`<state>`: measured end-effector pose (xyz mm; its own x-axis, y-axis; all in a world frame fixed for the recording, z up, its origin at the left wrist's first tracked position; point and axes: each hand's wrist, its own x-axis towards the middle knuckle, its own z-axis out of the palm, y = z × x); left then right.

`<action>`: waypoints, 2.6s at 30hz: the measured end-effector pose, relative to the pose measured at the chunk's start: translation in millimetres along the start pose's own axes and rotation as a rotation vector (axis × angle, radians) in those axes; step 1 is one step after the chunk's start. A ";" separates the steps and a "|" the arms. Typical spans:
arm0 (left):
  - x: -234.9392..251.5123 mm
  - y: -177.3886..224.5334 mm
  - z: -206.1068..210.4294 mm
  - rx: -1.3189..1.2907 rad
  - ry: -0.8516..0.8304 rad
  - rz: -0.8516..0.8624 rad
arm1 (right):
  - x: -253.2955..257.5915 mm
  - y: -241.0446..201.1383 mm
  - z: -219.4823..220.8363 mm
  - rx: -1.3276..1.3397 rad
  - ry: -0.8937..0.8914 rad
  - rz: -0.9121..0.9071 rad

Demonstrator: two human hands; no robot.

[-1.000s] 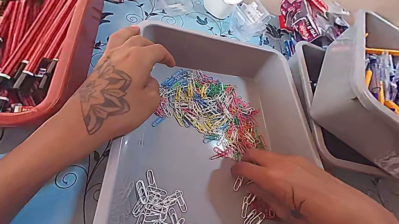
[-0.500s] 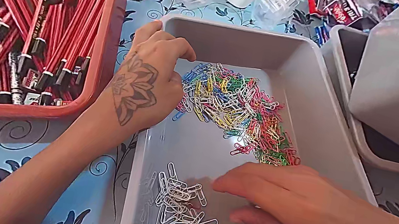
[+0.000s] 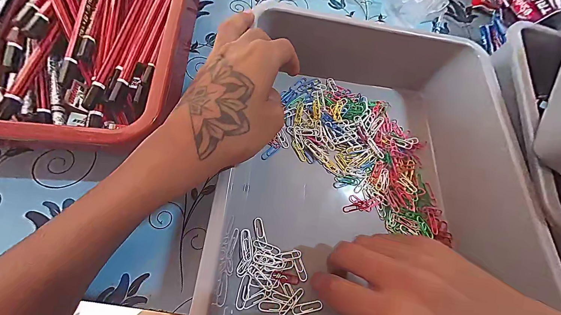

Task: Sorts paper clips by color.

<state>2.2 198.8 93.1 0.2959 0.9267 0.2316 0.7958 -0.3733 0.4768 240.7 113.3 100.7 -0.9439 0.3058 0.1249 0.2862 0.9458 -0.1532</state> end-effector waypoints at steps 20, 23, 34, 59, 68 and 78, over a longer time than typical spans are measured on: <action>-1.6 -3.5 2.8 0.019 0.018 0.038 | -31.0 12.9 -44.3 -0.068 -0.323 0.222; -5.1 -11.9 7.0 0.002 0.053 0.115 | -38.7 19.9 -51.1 -0.237 -0.206 0.420; -15.6 -82.4 38.3 0.000 0.152 0.199 | -60.5 14.4 -36.9 -0.027 -0.417 0.386; -7.0 -8.2 5.0 0.016 0.021 0.086 | -46.6 23.4 -25.6 0.134 -0.063 0.276; -3.3 -2.8 2.3 0.043 -0.019 0.018 | -52.9 19.4 -30.2 0.188 -0.158 0.137; -2.6 -5.5 2.5 0.067 -0.032 0.006 | -51.3 22.3 -12.4 0.110 -0.238 0.167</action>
<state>-1.6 198.5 87.8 0.3164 0.9260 0.2062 0.8274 -0.3756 0.4175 297.6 120.1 103.0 -0.9014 0.4093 -0.1415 0.4328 0.8634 -0.2593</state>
